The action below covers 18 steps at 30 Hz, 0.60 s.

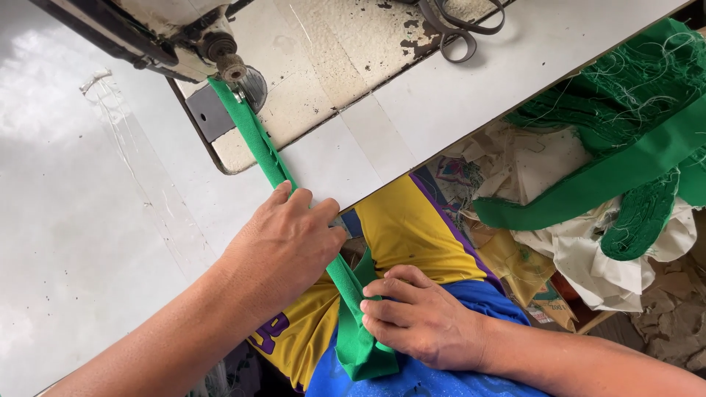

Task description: The person is using an industrial sewing machine to sew a long green fabric strap by folding the edges and guiding it under the needle.

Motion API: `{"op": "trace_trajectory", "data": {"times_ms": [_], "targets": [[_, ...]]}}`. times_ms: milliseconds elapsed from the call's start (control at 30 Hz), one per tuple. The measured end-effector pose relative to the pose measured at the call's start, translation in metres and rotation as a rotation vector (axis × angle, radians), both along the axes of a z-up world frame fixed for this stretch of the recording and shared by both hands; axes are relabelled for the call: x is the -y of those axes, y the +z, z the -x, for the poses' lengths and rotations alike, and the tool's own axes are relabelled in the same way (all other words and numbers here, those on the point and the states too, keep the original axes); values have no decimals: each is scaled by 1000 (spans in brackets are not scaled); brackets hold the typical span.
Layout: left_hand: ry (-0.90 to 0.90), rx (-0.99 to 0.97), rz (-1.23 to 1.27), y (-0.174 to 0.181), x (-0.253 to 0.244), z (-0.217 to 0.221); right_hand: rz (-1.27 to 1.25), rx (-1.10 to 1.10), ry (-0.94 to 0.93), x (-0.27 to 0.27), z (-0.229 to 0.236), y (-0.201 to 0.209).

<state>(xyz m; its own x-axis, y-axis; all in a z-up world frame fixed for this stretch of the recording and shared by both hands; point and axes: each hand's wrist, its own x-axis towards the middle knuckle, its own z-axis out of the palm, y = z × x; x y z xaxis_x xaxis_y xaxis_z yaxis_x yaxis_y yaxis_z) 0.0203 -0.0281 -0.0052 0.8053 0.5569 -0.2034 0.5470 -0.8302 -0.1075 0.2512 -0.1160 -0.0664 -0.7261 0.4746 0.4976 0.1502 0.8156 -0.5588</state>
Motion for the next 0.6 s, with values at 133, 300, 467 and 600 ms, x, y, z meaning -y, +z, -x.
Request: {"op": "trace_trajectory", "data": {"times_ms": [133,300,467,600], "targets": [[3,62,30,3,-1,6,20,-32,61,1,0,4],[-9,125,12,4,-2,11,109,-80,115,5,-2,4],[20,99,59,1,-3,13,28,-58,68,1,0,11],[9,145,61,-3,-5,14,-13,-19,143,-2,1,4]]}}
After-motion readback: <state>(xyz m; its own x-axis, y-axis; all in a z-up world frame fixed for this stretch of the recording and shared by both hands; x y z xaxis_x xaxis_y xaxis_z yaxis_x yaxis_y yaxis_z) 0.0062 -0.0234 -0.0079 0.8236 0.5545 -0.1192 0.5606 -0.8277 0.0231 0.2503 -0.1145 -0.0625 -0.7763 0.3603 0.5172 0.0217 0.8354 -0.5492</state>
